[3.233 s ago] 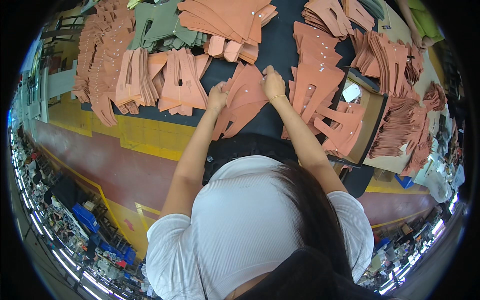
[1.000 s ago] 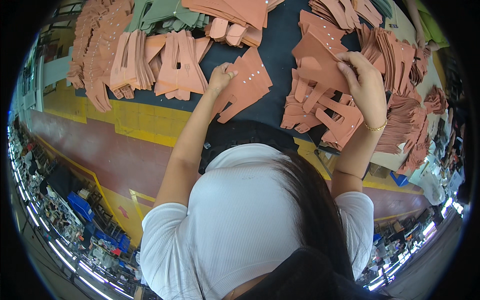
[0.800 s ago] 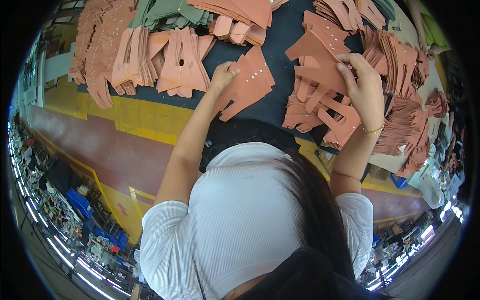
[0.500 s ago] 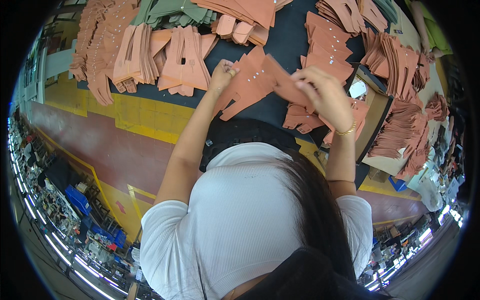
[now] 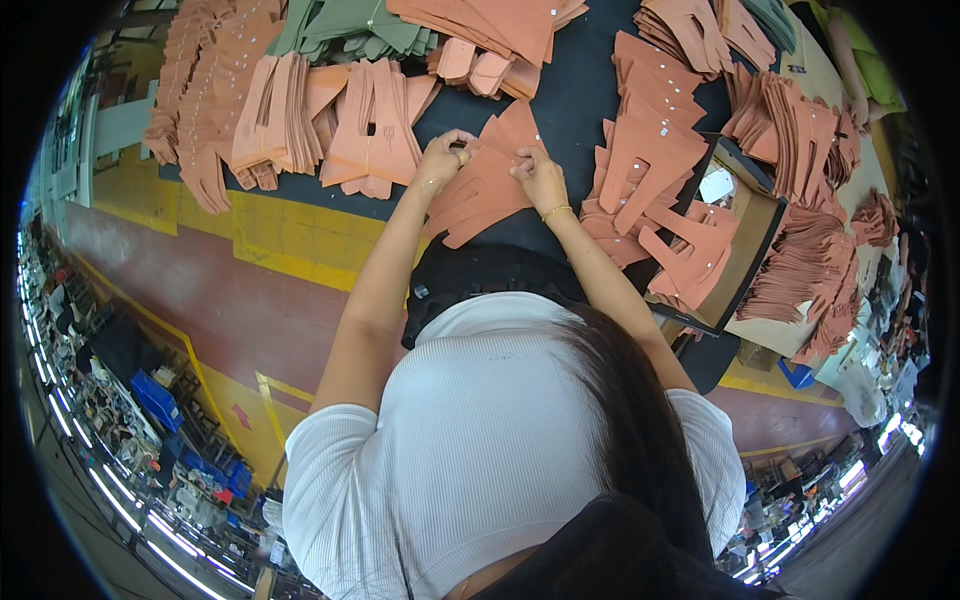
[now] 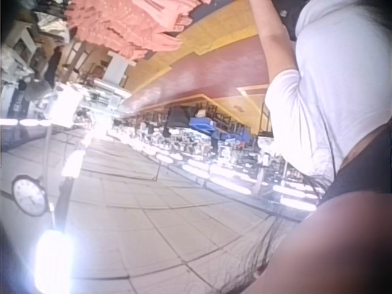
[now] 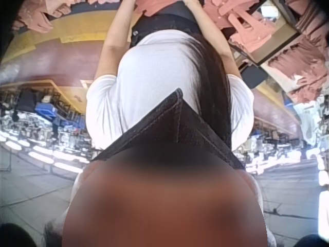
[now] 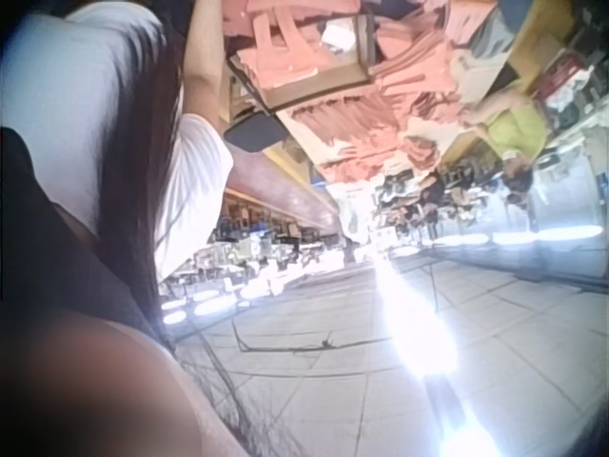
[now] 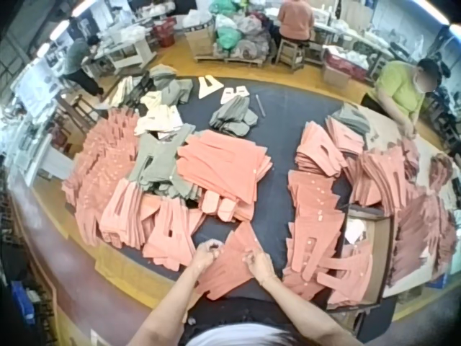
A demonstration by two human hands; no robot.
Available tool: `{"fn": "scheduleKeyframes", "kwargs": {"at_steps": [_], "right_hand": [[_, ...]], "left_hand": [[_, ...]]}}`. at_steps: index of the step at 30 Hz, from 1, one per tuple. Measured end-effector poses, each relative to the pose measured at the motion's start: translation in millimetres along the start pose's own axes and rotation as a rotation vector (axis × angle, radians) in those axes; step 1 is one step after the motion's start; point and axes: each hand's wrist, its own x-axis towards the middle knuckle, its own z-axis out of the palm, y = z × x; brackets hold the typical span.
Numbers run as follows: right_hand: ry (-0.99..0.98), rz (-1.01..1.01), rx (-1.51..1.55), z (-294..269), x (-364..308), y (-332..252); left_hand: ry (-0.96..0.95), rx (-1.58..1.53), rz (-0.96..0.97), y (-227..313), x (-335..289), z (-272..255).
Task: The person sorts and stacks pre-cut leather pieces on a worktable. They pick up individual pieces, align them, and place them into neat piles. The person also moves a stack of aligned pieces into a cardboard box.
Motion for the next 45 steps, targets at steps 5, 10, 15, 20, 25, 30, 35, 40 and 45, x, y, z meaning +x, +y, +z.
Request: {"fn": "scheduleKeyframes", "kwargs": {"at_steps": [5,10,15,20,25,30,35,40,45], "right_hand": [[-0.027,-0.041,-0.041,-2.0,5.2,-3.0],[-0.093,-0.24,-0.08,-27.6,-14.3,-13.5],[-0.306,-0.154,-0.142,-93.9,-41.2,-65.2],[-0.406,-0.51,-0.202,-175.2,-56.4,-153.6],[-0.096,-0.631,0.455,-186.8,-1.3,-208.6],[0.088,-0.45,0.848,-123.1,90.3,-198.3],[0.488,-0.398,0.048,-112.4,95.6,-108.3],[0.364,-0.151,-0.56,-182.6,56.7,-15.0],[0.145,-0.127,-0.896,-214.3,27.5,21.5]], "left_hand": [[-0.042,-0.06,-0.029,1.8,-6.2,-7.8],[-0.005,0.058,0.002,-13.6,5.6,-8.3],[0.037,0.289,0.111,-14.5,11.3,-8.2],[0.102,0.445,0.194,-8.3,8.8,-2.2],[0.234,0.35,0.154,-16.4,8.5,6.4],[0.111,0.3,0.135,-20.0,13.6,5.8],[0.115,0.298,0.088,-17.1,14.8,5.5],[0.097,0.242,0.031,-12.6,16.4,5.4],[0.051,0.112,-0.01,-9.2,16.2,5.1]]}}
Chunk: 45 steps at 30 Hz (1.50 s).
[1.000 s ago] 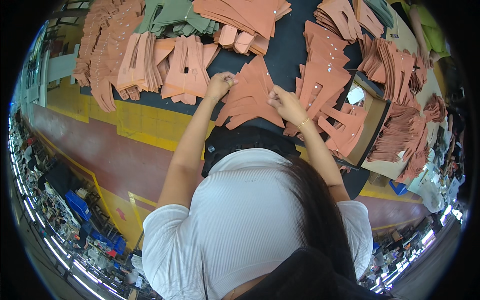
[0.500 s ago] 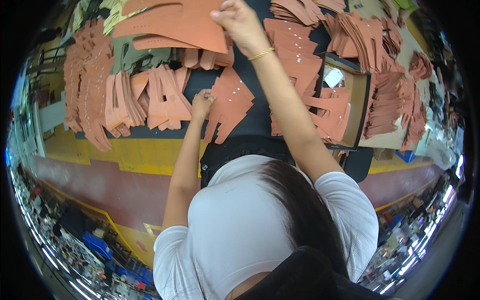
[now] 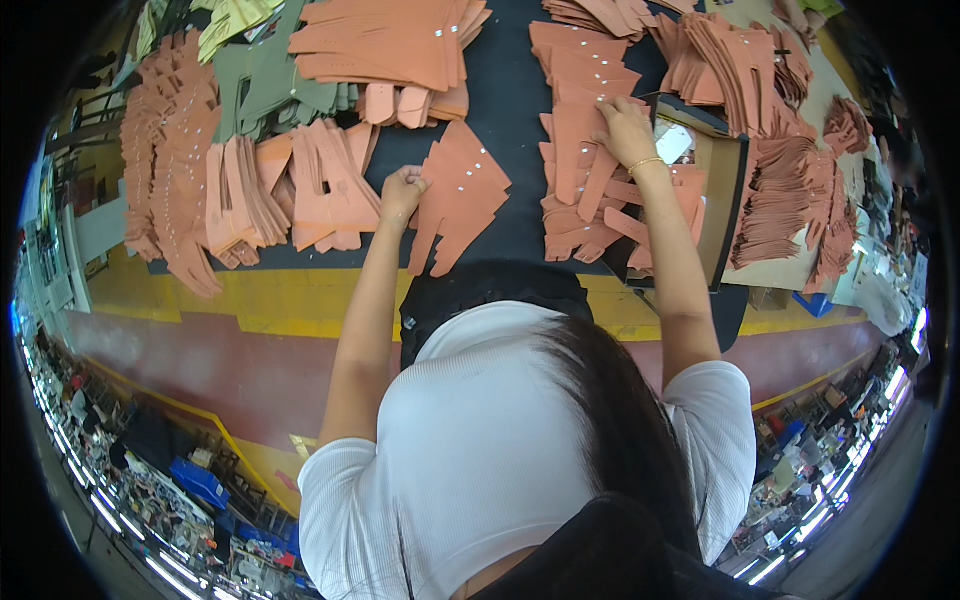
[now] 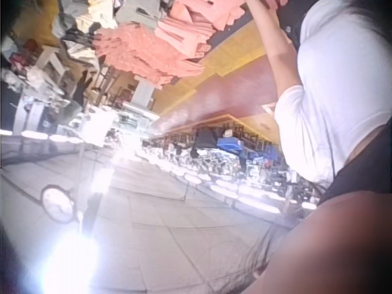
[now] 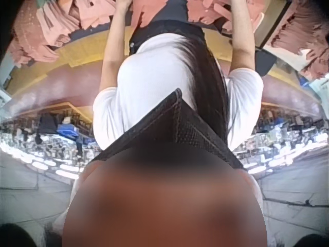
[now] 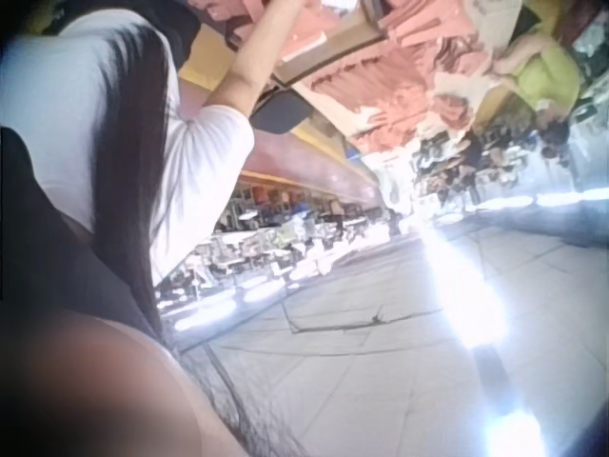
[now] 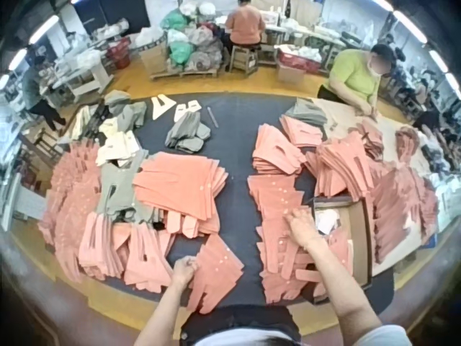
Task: The person sorts and stacks pre-cut leather pieces on a worktable. They pick up individual pieces, align them, and place them into neat piles. The person also moves a stack of aligned pieces into a cardboard box.
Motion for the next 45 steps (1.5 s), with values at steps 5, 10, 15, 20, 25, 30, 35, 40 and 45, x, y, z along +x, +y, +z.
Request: {"fn": "scheduleKeyframes", "kwargs": {"at_steps": [5,10,15,20,25,30,35,40,45], "right_hand": [[-0.022,-0.018,-0.112,1.9,2.7,-5.8],[0.025,-0.016,-0.254,-16.5,0.1,-20.8],[-0.251,-0.186,0.099,-83.5,-13.9,-44.7],[-0.461,-0.495,0.642,-99.8,-21.5,-77.8],[-0.441,-0.264,0.82,-0.4,21.8,-123.9],[-0.399,0.192,0.972,82.1,44.9,-141.2],[-0.631,0.151,1.11,99.3,59.1,-128.0],[-0.533,0.014,1.055,86.4,42.4,-131.1],[-0.493,-0.166,1.1,55.7,8.6,-143.6]], "left_hand": [[0.009,-0.006,-0.016,-0.7,-2.1,1.2],[0.012,-0.056,-0.005,-2.2,-4.2,2.8],[-0.049,-0.026,-0.079,1.3,3.4,6.2],[-0.014,0.042,-0.005,3.9,1.9,9.6],[0.002,-0.044,-0.005,2.2,-10.0,10.2],[0.066,0.055,0.009,-1.8,-15.7,14.3],[0.1,0.059,0.037,-5.0,-21.7,15.9],[0.104,0.008,0.011,3.7,-29.0,17.1],[-0.052,-0.207,-0.05,15.4,-35.2,14.0]]}}
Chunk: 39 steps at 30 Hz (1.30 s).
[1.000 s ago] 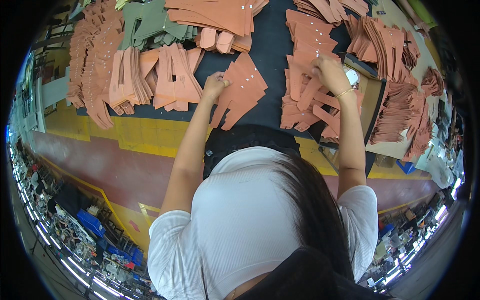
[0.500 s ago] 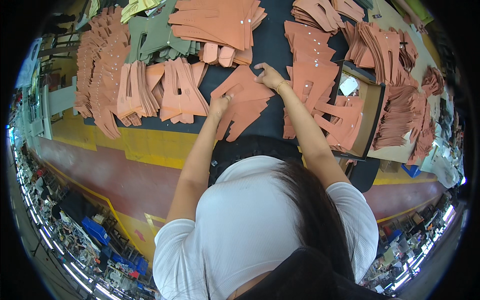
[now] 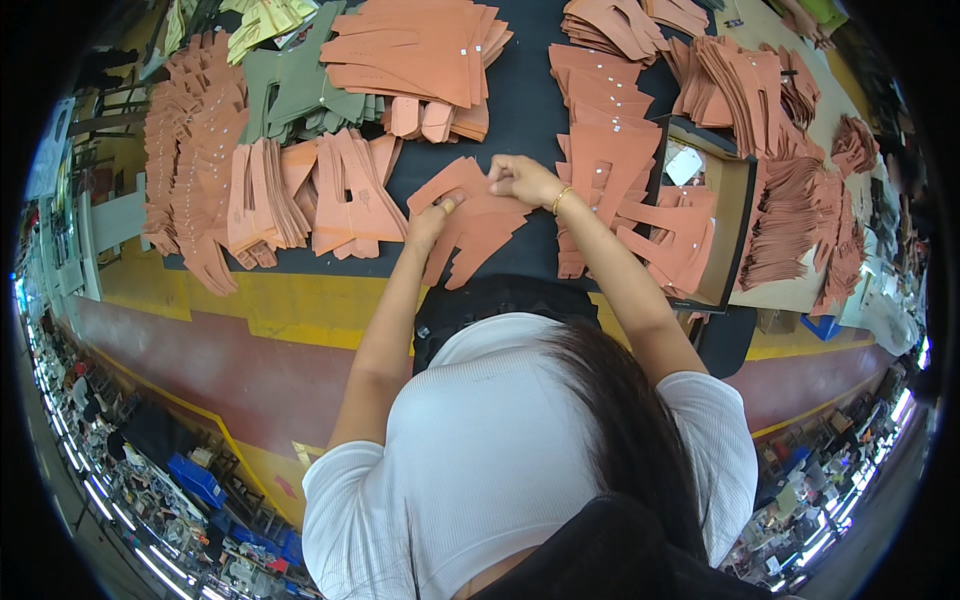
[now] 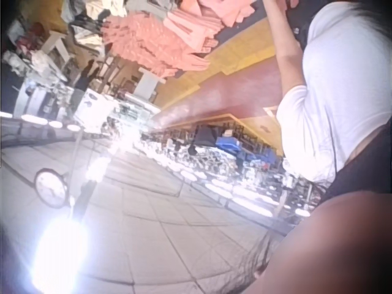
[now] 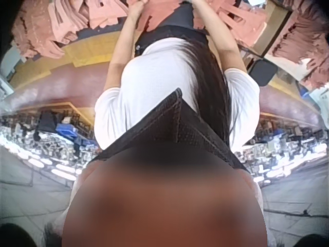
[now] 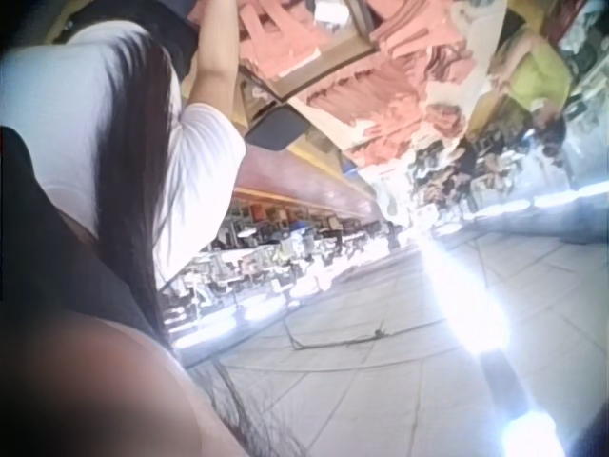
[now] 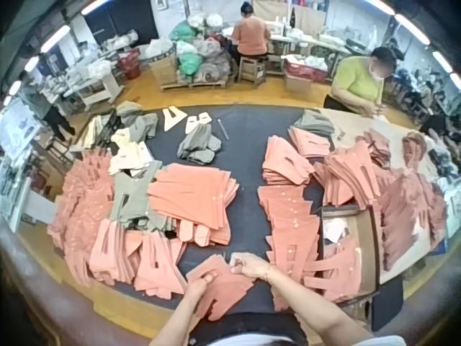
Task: The person sorts and stacks pre-cut leather pieces on a worktable. They pick up individual pieces, align them, and place them into neat piles. The person also moves a stack of aligned pieces into a cardboard box.
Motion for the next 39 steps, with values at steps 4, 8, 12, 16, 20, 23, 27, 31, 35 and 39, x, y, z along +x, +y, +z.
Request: {"fn": "scheduleKeyframes", "kwargs": {"at_steps": [4,8,12,16,20,23,27,31,35,39], "right_hand": [[-0.122,0.035,0.099,-2.9,-14.4,-21.3],[0.095,0.032,0.304,-7.2,-30.8,-46.6],[0.379,-0.09,0.142,-18.7,-58.1,-98.9],[0.325,-0.36,-0.233,-48.9,-83.8,-162.5],[0.452,-0.483,0.333,-60.3,-50.8,-202.1],[0.525,-0.657,0.777,-50.4,2.4,-207.5],[0.613,-0.363,0.813,-54.6,55.4,-173.0],[0.809,-0.16,0.049,-68.4,50.1,-98.4],[0.591,0.024,-0.54,-127.9,-14.3,-30.8],[0.442,0.205,-0.983,-160.2,-63.0,3.0]], "left_hand": [[-0.032,-0.029,-0.036,-4.9,0.2,-3.5],[0.003,0.346,0.028,-16.3,8.8,-13.5],[-0.045,0.245,0.225,-23.6,14.5,-13.6],[0.058,0.446,0.298,-19.7,17.1,-2.5],[0.066,0.519,0.288,-14.8,18.8,6.3],[0.071,0.462,0.264,-16.8,18.9,7.4],[0.038,0.417,0.215,-19.4,21.9,6.0],[0.034,0.421,0.202,-18.7,24.3,4.8],[0.029,0.358,0.147,-18.4,24.9,4.3],[0.011,0.346,0.11,-17.8,28.9,4.2]]}}
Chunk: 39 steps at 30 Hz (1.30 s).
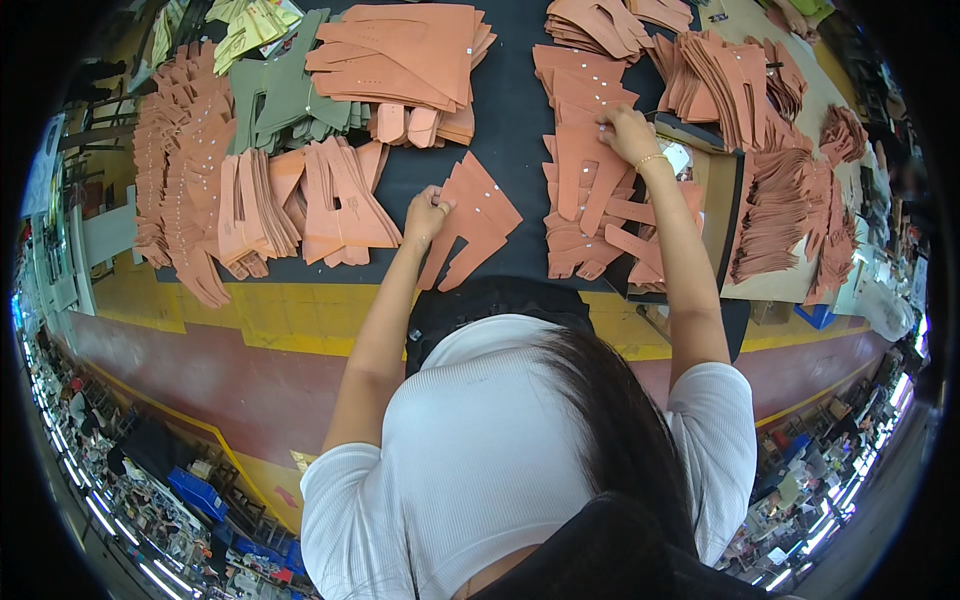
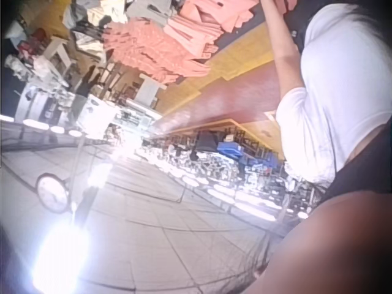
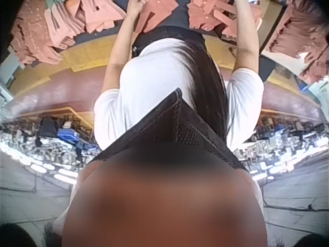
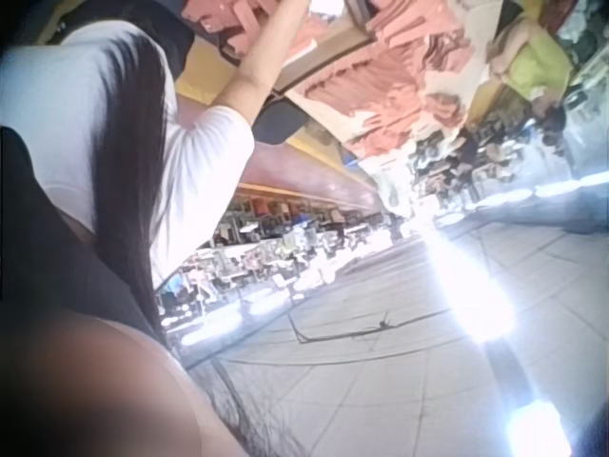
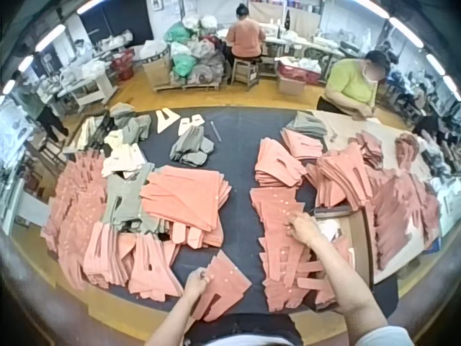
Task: The person sorts and stacks pre-cut leather pieces on a worktable. They pick up individual pieces, align them, and place them into neat piles. The person also moves a stack of aligned pieces into a cardboard box.
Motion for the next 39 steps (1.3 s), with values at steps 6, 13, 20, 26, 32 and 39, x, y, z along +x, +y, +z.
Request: {"fn": "scheduleKeyframes", "kwargs": {"at_steps": [6,13,20,26,32,39], "right_hand": [[0.101,-0.1,-0.233,20.0,-15.2,2.3],[0.041,-0.05,-0.14,12.9,-10.5,1.1],[-0.036,-0.126,-0.093,-12.5,-5.5,-19.1],[-0.095,-0.216,0.217,-83.8,-44.0,-65.9],[-0.036,-0.318,0.699,-114.8,-79.0,-121.6],[-0.296,-0.339,1.222,-1.3,-74.6,-160.5]], "left_hand": [[0.006,0.037,0.019,-3.8,3.0,0.6],[-0.025,-0.112,-0.013,-4.4,1.7,-0.4],[-0.052,-0.183,-0.051,12.5,-9.0,-8.0],[-0.063,-0.19,-0.061,14.8,-10.5,-8.8],[-0.048,-0.186,-0.073,14.9,-7.0,-8.1],[-0.101,-0.499,0.102,13.8,-18.1,-16.8]]}}
